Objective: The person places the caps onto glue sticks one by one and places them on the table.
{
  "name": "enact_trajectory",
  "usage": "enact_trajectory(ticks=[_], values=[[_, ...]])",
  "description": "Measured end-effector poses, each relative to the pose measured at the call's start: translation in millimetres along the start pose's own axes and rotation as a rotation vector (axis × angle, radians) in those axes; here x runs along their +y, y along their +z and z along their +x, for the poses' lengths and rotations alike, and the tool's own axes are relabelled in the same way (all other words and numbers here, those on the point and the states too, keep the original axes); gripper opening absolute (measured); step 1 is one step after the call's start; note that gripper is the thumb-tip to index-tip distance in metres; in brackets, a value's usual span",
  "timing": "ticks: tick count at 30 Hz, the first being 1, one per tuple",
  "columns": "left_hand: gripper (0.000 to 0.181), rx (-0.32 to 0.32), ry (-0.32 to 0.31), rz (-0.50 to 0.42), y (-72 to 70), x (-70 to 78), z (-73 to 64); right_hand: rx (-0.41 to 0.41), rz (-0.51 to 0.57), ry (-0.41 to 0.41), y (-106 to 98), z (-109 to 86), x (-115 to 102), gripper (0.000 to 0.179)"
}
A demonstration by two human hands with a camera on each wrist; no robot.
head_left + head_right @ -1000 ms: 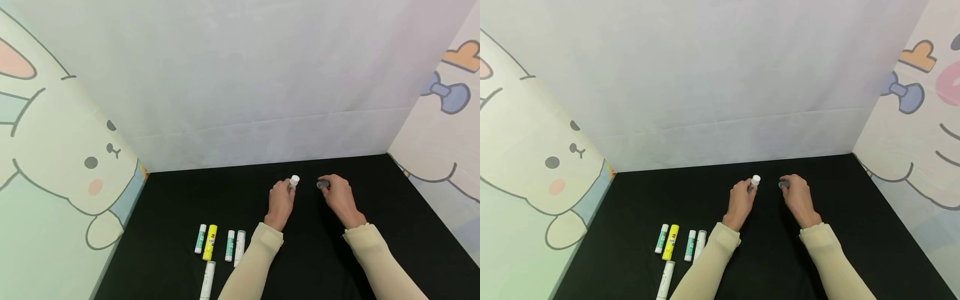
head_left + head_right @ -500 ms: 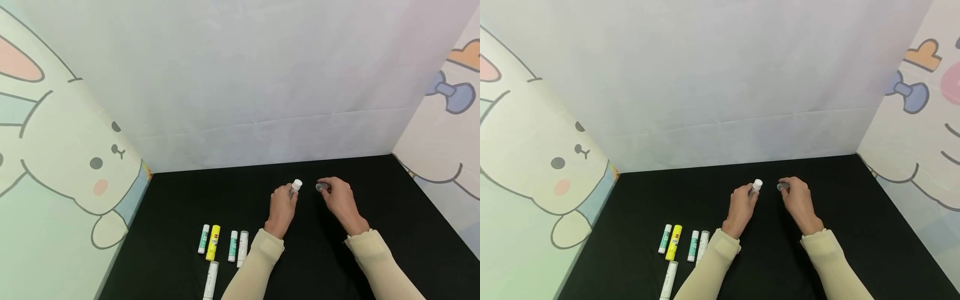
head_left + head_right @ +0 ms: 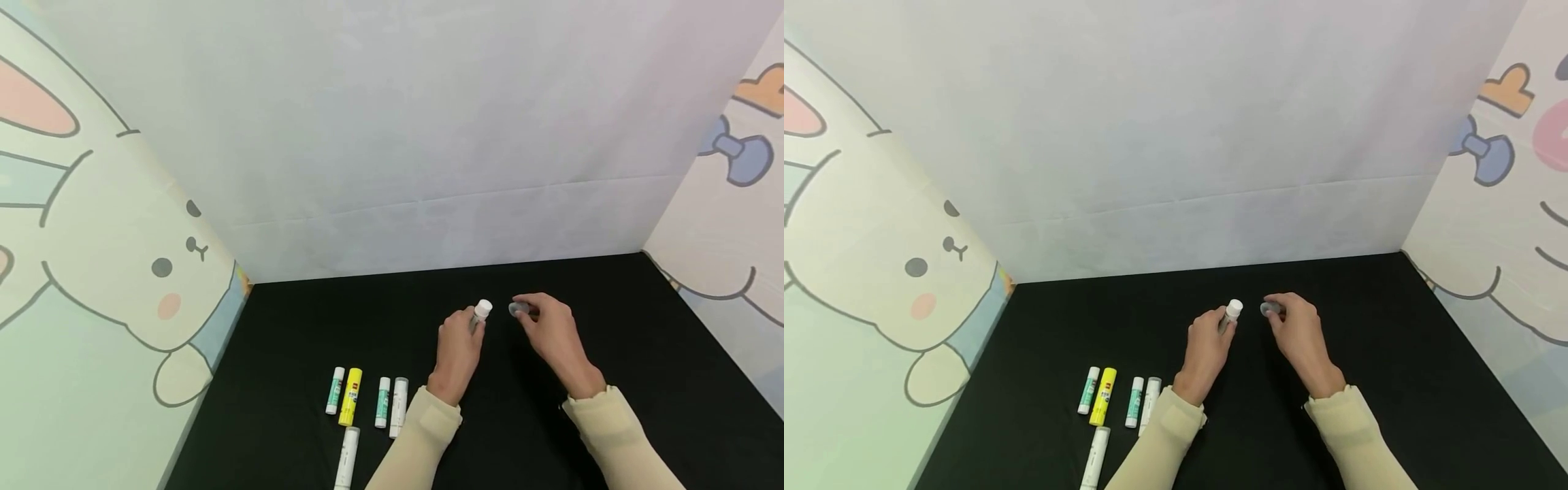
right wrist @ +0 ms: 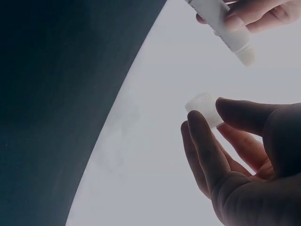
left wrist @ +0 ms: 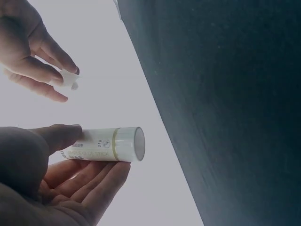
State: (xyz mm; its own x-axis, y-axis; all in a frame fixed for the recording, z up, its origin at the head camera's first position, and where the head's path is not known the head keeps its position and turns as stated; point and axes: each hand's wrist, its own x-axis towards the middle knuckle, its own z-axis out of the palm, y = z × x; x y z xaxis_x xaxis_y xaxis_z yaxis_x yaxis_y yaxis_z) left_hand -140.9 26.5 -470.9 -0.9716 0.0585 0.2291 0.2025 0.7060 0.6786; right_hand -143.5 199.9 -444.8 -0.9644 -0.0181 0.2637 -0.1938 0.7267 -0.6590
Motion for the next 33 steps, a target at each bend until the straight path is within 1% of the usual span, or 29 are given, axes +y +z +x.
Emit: enact_trajectory(ticks=[4,9,16,24,28,33], values=[[0.009,0.018,0.005,0.001,-4.5,0.8,-4.8,0.006,0.018,-0.007,-1,-5.9,-5,0.028],[0.007,0.020,0.006,-0.005,-9.3,0.7,-10.2,0.011,0.044,-0.008,-1,-12.9,-11,0.028],[0.014,0.042,0.005,0.018,-16.8,0.5,-16.6,0.033,0.066,-0.021,1,-20.0,-19,0.028],[0.017,0.039,-0.012,-0.003,-20.8,-0.7,-21.7,0.031,0.092,-0.013,2,-27.0,-29,0.028],[0.015,0.040,-0.027,0.005,-22.3,-2.1,-24.0,0.032,0.101,-0.004,3,-31.0,-33,0.029],[0.011,0.046,-0.020,0.007,-25.7,-2.8,-27.2,0.039,0.121,-0.012,4,-33.8,-39,0.030]])
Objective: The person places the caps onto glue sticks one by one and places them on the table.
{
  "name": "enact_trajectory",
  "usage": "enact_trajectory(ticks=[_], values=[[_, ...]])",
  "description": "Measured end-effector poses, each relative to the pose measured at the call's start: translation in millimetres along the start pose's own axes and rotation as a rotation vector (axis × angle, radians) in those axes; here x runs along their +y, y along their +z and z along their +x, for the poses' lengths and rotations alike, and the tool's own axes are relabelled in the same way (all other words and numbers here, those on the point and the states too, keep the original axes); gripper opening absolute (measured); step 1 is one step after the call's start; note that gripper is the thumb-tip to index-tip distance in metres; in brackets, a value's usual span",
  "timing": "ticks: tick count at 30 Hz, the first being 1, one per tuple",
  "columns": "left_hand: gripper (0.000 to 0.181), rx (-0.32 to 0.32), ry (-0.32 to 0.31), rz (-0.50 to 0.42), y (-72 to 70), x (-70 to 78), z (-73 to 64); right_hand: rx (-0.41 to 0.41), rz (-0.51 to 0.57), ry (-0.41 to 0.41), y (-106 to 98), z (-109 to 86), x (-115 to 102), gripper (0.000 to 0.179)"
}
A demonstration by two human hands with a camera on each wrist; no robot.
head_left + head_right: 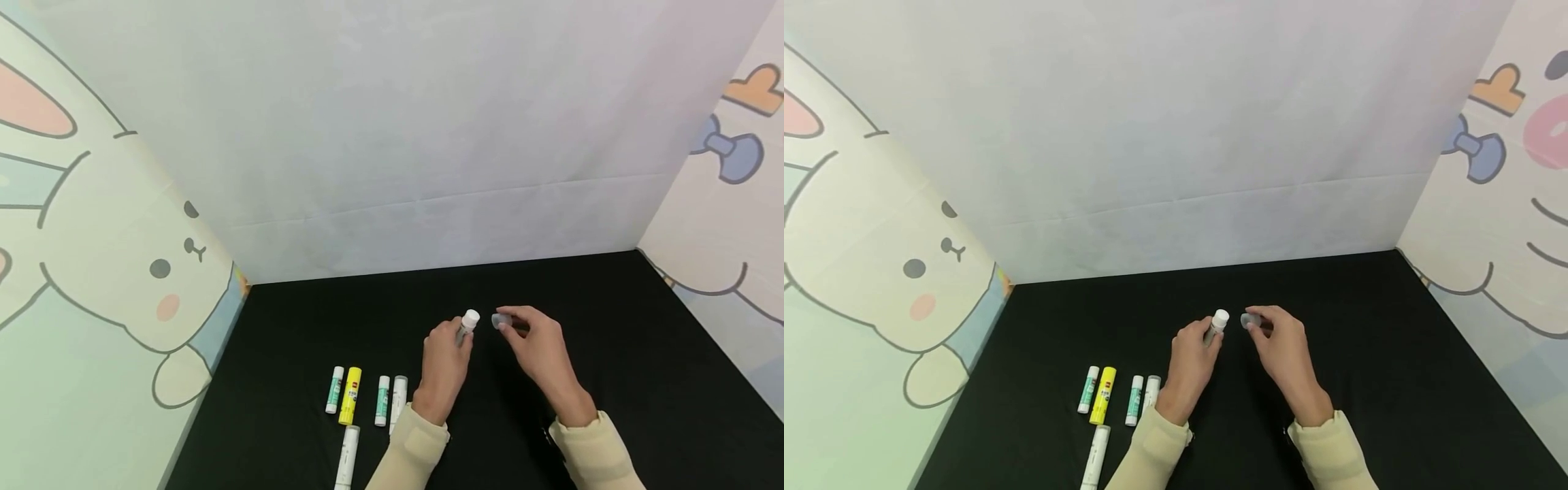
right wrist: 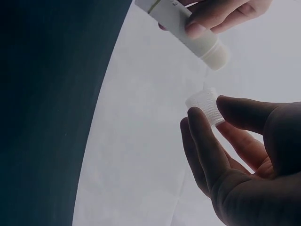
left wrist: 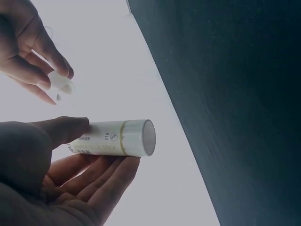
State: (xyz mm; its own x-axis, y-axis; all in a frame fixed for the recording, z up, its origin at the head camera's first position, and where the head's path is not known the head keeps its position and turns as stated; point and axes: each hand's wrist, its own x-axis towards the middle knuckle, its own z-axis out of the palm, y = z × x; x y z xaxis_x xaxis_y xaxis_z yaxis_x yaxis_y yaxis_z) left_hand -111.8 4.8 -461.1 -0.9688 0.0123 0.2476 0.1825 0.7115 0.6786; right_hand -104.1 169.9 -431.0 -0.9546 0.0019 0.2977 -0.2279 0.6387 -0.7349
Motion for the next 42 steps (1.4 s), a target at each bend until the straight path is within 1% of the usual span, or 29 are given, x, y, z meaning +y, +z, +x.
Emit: enact_trajectory(ticks=[4,10,14,21,29,35,42], values=[[0.011,0.003,0.007,-0.004,-3.1,0.6,-2.6,0.000,0.015,-0.003,1,-1.1,-3,0.030],[0.017,-0.005,-0.010,-0.012,-6.2,0.9,-9.5,-0.004,0.030,-0.001,4,-2.2,-8,0.030],[0.016,0.000,-0.015,-0.007,-7.4,-1.0,-13.7,-0.008,0.032,-0.002,6,-3.5,-10,0.030],[0.009,0.013,0.009,-0.013,-11.6,-5.4,-18.8,-0.021,0.036,-0.017,8,-5.2,-14,0.031],[0.007,0.023,0.015,-0.011,-14.3,-8.0,-25.6,-0.066,0.059,-0.027,8,-9.4,-19,0.032],[0.009,0.036,0.015,0.007,-16.4,-8.6,-31.0,-0.077,0.078,-0.034,10,-12.3,-24,0.031],[0.009,0.040,0.032,-0.014,-18.5,-8.6,-35.7,-0.091,0.092,-0.035,11,-15.6,-28,0.031]])
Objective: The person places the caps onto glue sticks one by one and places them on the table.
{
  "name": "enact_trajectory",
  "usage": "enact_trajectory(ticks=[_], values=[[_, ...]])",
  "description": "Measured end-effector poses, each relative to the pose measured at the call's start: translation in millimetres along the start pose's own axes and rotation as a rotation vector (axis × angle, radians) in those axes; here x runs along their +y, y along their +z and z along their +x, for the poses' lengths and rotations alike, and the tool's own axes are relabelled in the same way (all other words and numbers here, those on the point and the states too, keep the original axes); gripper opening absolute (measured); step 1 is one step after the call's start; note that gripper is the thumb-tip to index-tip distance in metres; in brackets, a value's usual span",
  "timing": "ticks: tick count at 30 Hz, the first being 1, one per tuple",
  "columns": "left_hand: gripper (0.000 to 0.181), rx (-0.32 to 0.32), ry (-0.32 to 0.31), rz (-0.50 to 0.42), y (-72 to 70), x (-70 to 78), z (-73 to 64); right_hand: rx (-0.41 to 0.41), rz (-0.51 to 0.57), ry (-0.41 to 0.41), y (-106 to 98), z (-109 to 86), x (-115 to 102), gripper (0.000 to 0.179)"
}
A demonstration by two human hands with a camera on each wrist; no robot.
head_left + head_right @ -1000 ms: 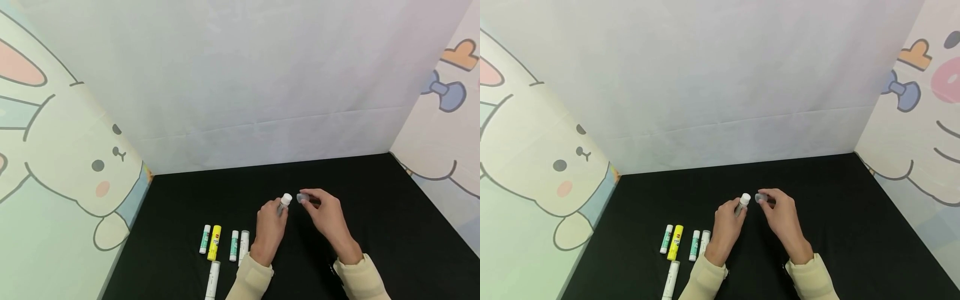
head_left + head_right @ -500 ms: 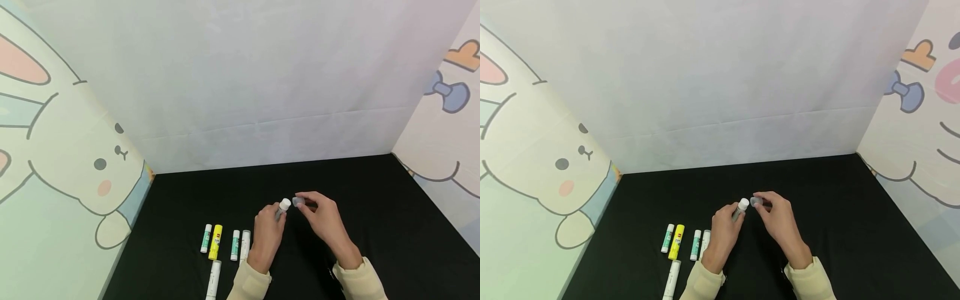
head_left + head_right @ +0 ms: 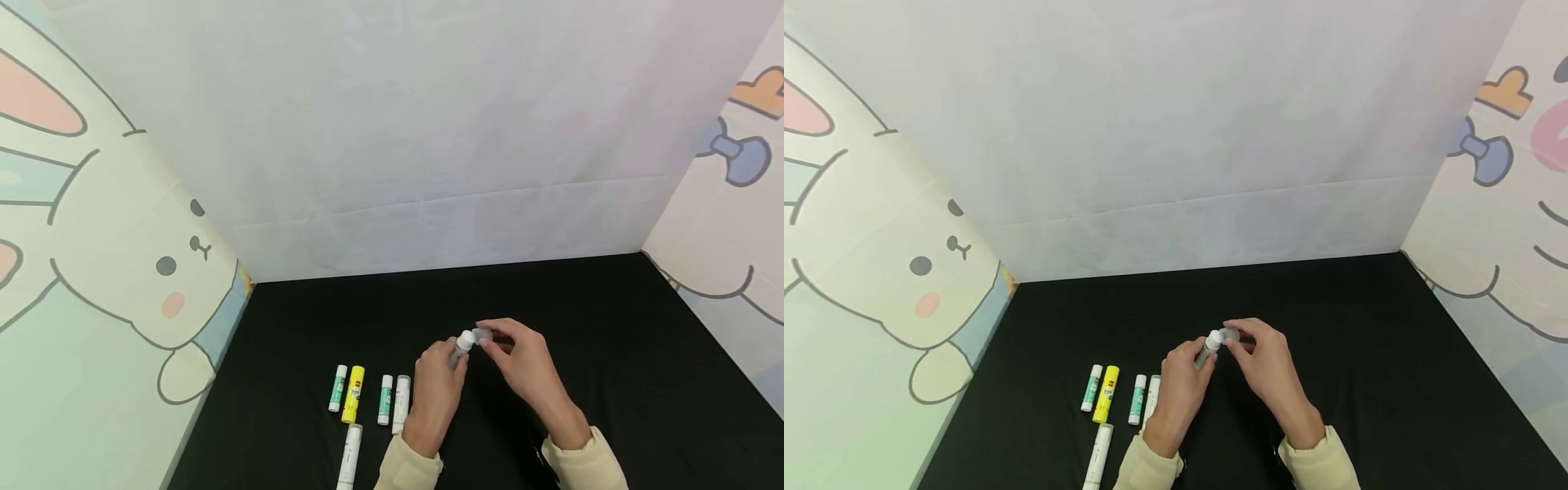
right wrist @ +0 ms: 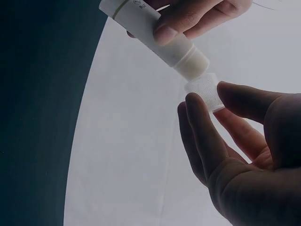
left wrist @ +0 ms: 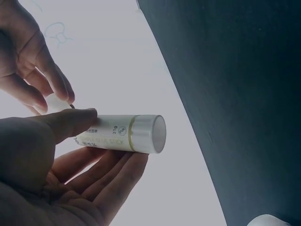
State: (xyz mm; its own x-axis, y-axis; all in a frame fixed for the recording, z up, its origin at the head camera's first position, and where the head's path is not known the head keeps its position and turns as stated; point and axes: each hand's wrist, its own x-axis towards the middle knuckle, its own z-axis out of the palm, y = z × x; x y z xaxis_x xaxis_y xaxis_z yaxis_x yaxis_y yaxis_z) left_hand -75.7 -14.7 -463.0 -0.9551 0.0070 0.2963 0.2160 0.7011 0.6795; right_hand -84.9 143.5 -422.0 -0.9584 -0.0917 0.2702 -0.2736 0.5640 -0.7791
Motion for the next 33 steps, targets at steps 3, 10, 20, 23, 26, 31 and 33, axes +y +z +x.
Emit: enact_trajectory(ticks=[3,10,20,23,26,31,33], values=[[0.009,-0.001,0.002,-0.008,-1.1,0.1,-1.4,-0.005,0.007,0.006,0,-0.8,-1,0.031],[0.014,-0.008,-0.008,0.002,-3.3,1.3,-5.8,-0.029,0.018,0.013,1,-3.0,-4,0.031],[0.012,-0.016,0.003,0.012,-6.1,2.1,-10.0,-0.052,0.042,0.003,3,-5.7,-5,0.031],[0.011,-0.010,0.017,0.031,-6.0,1.1,-11.4,-0.062,0.044,-0.002,3,-6.2,-4,0.031],[0.012,-0.006,0.028,0.043,-6.2,0.3,-12.9,-0.077,0.037,-0.016,3,-6.0,-3,0.032],[0.014,-0.003,0.035,0.051,-6.9,-1.0,-15.8,-0.117,0.041,-0.029,3,-5.4,-3,0.032],[0.016,-0.003,0.035,0.052,-6.9,-1.9,-17.3,-0.137,0.047,-0.031,3,-5.4,-3,0.033]])
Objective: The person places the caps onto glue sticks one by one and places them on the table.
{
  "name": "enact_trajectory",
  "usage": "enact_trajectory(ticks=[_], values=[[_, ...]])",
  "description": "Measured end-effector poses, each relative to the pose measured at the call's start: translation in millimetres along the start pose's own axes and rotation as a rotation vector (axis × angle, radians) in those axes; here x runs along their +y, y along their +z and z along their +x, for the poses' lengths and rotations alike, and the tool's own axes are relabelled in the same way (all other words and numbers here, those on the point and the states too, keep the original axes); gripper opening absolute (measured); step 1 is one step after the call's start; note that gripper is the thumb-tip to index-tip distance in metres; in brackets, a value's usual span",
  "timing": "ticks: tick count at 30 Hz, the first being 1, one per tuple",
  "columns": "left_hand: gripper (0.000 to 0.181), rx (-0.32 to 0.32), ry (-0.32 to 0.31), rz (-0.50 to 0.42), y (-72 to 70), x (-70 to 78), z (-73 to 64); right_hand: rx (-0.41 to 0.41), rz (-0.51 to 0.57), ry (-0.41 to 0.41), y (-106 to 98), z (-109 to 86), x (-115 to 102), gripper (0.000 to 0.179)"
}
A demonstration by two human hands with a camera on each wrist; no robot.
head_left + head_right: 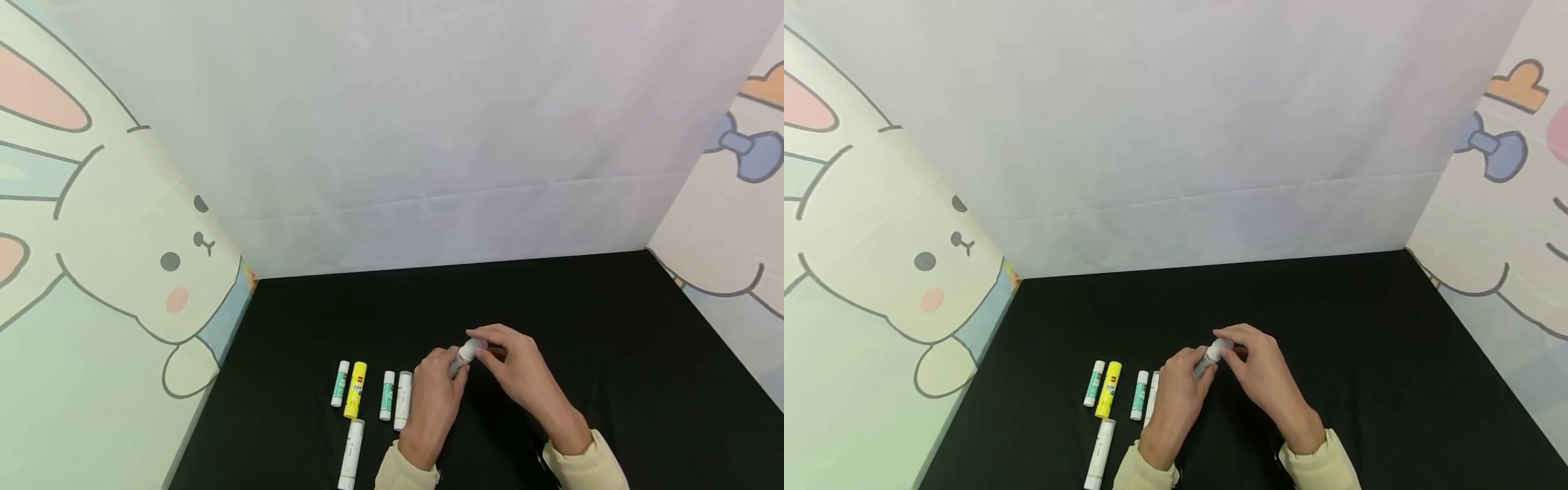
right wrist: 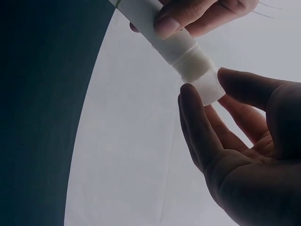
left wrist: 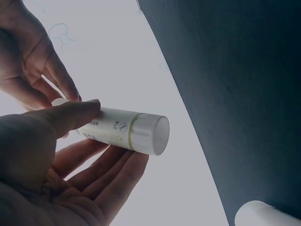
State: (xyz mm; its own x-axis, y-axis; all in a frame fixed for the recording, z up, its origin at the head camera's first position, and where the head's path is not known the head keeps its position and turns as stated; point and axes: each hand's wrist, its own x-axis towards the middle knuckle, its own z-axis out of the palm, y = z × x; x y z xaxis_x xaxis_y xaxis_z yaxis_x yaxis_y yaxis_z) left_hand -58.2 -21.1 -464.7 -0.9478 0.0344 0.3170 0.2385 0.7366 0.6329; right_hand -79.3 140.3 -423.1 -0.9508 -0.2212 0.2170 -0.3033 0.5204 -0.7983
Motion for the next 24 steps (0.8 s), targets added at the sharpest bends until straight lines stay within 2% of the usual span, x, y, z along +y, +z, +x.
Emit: enact_trajectory(ticks=[7,13,17,24], values=[[0.023,-0.004,0.000,-0.026,-1.7,-1.9,-4.7,-0.066,-0.001,-0.006,1.9,-0.3,3.7,0.034],[0.019,-0.016,0.061,0.003,-2.6,-3.6,-5.6,-0.085,-0.004,0.004,3.5,-1.1,6.0,0.029],[0.016,-0.026,0.080,0.035,-3.7,-4.3,-6.2,-0.089,-0.012,0.003,5.9,-1.7,6.5,0.029],[0.011,-0.002,0.136,0.054,-5.4,-6.7,-5.0,-0.103,-0.044,0.002,6.2,-1.2,3.8,0.028]])
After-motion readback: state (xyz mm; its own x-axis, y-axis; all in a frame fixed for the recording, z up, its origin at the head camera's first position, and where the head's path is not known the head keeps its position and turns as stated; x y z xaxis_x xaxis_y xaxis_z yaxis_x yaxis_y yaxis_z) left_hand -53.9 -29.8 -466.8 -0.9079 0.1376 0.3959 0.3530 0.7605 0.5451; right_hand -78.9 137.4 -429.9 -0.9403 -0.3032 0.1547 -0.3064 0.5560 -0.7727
